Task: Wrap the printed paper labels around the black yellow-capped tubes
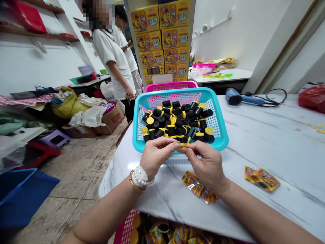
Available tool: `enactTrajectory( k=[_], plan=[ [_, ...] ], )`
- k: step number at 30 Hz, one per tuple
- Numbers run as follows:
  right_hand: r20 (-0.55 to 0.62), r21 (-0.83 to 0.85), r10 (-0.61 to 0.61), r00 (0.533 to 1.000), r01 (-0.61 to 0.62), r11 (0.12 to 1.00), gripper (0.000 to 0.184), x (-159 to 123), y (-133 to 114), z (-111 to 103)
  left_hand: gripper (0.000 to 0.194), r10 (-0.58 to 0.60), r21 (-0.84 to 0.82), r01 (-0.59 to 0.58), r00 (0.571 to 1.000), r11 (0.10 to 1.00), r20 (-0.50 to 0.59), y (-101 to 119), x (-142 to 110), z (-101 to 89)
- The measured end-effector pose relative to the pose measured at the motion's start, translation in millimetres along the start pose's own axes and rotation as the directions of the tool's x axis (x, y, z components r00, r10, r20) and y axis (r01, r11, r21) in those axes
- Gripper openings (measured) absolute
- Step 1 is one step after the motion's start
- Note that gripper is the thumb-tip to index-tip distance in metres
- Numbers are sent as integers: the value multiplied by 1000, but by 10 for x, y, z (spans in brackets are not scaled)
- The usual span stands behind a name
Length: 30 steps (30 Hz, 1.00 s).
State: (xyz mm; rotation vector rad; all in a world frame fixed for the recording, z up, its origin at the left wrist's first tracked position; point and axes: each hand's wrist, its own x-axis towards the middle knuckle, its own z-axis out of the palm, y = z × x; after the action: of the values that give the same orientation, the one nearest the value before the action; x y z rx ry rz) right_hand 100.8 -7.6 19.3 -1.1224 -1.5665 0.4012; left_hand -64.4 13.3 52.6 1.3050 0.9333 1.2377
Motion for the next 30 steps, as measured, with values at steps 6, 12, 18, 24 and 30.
enactTrajectory(
  k=[6,12,18,24,30],
  plan=[
    [-71,10,71,995,-70,997,30,30,6,-13,37,-114,-218,87,986,972,-118,24,30,-1],
    [-77,0,53,996,-54,999,29,33,7,-54,26,-134,-103,131,991,986,-20,20,-12,35],
    [-46,-84,-39,998,35,996,31,-17,0,1,21,-45,-30,44,999,999,-28,-4,-34,51],
    [100,-153,-171,980,185,971,29,226,48,-229,24,-271,-135,281,958,950,89,27,31,-20],
    [125,-828,118,985,37,559,36,697,341,-393,24,-308,-209,325,945,922,111,10,94,-74]
  ],
)
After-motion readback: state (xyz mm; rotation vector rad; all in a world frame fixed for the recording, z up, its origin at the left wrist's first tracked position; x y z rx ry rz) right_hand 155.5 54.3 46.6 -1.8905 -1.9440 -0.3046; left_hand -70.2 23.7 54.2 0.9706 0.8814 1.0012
